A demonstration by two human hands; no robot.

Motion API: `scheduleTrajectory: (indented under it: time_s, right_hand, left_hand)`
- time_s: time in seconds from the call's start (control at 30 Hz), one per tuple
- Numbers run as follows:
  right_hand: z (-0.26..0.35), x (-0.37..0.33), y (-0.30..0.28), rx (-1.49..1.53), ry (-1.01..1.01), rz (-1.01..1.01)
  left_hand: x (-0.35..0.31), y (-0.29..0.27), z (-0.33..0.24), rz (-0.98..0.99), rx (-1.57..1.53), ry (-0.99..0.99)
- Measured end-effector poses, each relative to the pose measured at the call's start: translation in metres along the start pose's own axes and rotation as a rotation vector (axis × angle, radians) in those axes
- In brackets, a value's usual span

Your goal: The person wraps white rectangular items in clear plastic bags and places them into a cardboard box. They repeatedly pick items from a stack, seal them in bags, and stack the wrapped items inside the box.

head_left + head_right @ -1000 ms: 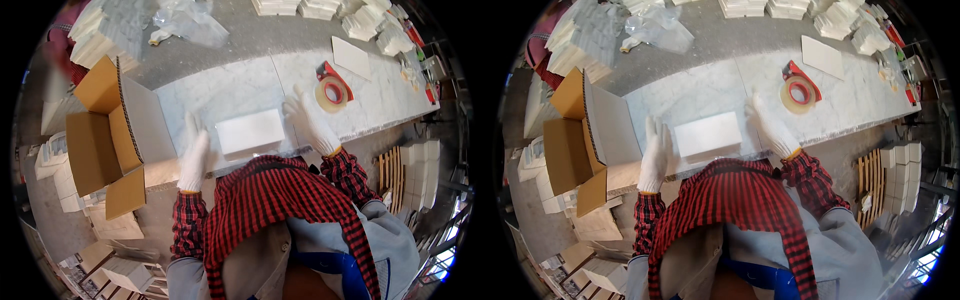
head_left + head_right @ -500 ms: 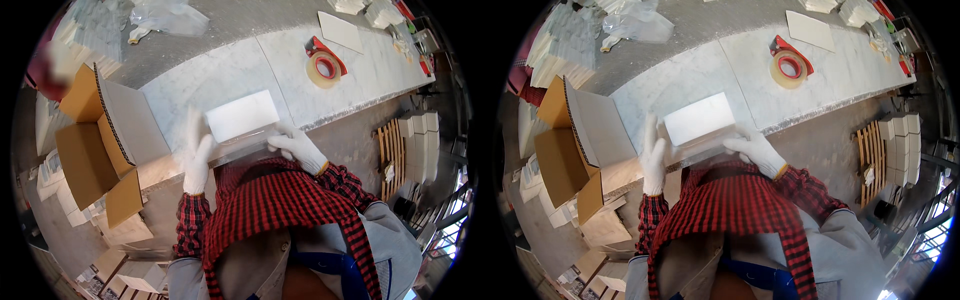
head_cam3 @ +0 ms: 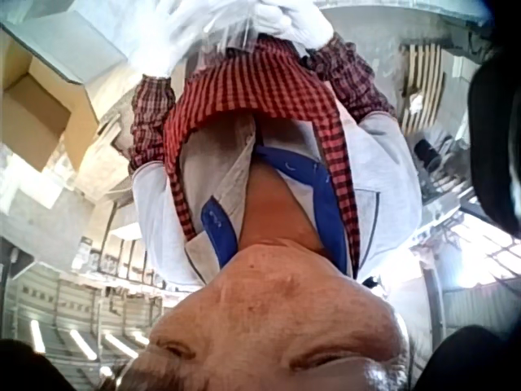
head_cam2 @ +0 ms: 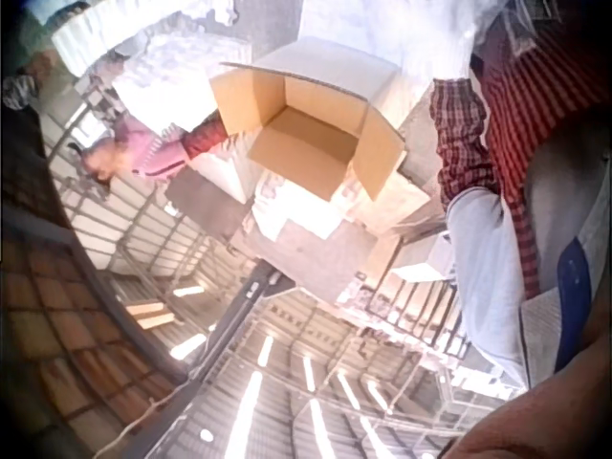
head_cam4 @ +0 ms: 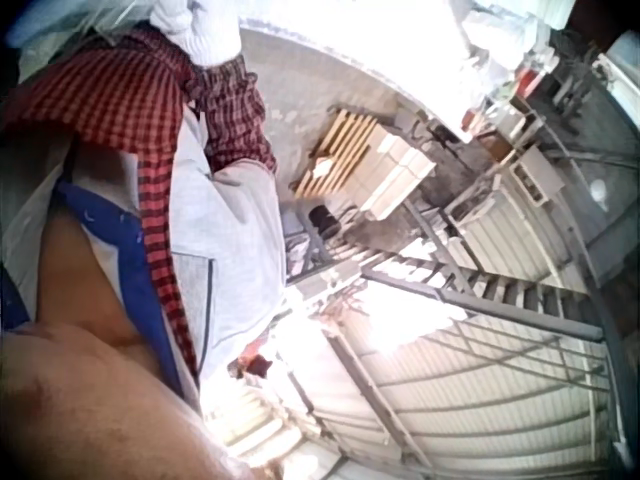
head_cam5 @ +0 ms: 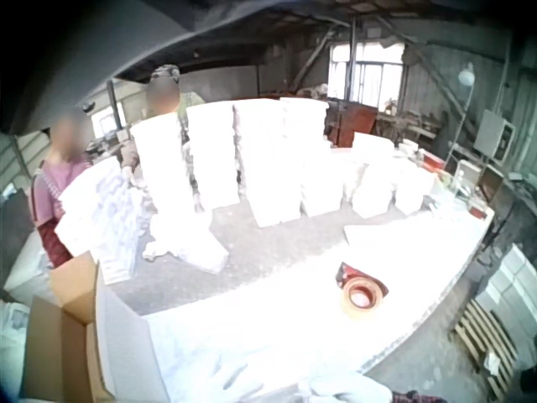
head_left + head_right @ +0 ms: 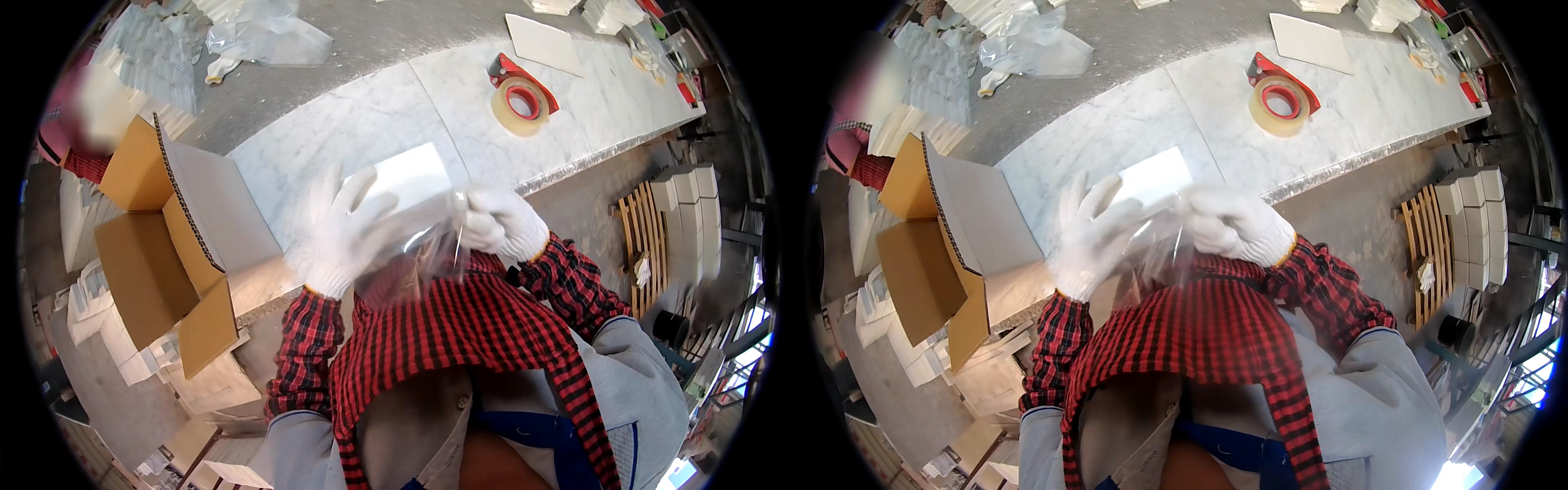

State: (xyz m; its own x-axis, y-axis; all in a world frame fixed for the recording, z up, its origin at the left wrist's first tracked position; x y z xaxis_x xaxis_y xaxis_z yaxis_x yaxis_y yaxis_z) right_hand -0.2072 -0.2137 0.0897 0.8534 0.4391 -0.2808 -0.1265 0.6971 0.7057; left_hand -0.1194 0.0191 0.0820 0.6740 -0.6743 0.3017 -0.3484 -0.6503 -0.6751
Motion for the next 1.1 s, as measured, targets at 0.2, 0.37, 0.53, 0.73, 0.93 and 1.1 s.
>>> scheduleTrajectory:
  time_s: [0.2,0.37,0.53,0.73,0.93,1.1]
  right_hand:
    - [0.04,0.076,-0.025,0.035,-0.103,-0.363]
    - [0.082,0.07,-0.03,-1.292,-0.114,-0.617]
    - [0.037,0.112,-0.073,-1.253,-0.142,-0.565]
    - [0.061,0.132,-0.067,-1.516,0.136,-0.358]
    - [0.055,0.143,-0.113,-1.867,0.067,-0.115]
    - [0.221,0.163,-0.039,-1.918,-0.22,-0.375]
  left_hand:
    - [0.036,-0.009,0.032,-0.122,-0.606,-0.8]
    - [0.038,0.007,0.072,-0.233,-0.784,-0.735]
    - [0.044,0.005,0.076,-0.204,-0.874,-0.8]
    - [0.038,0.01,0.102,-0.109,-0.898,-0.892]
    - [0.019,0.043,0.155,0.121,-1.002,-0.901]
    - [0.023,0.015,0.117,0.011,-1.094,-1.121]
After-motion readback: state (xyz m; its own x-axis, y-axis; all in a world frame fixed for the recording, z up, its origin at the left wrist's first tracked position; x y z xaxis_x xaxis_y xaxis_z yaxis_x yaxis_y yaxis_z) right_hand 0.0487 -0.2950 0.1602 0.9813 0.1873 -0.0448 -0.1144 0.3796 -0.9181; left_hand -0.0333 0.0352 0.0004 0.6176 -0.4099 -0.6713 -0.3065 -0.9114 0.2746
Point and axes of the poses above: each hand's wrist, its own x-axis towards the middle knuckle, its own y-axis out of the palm, z = x × y, the point moved 3 cm from there along x, towards the middle knuckle, and after that the axes turned 14 degrees about -x, right-handed, at the moved point
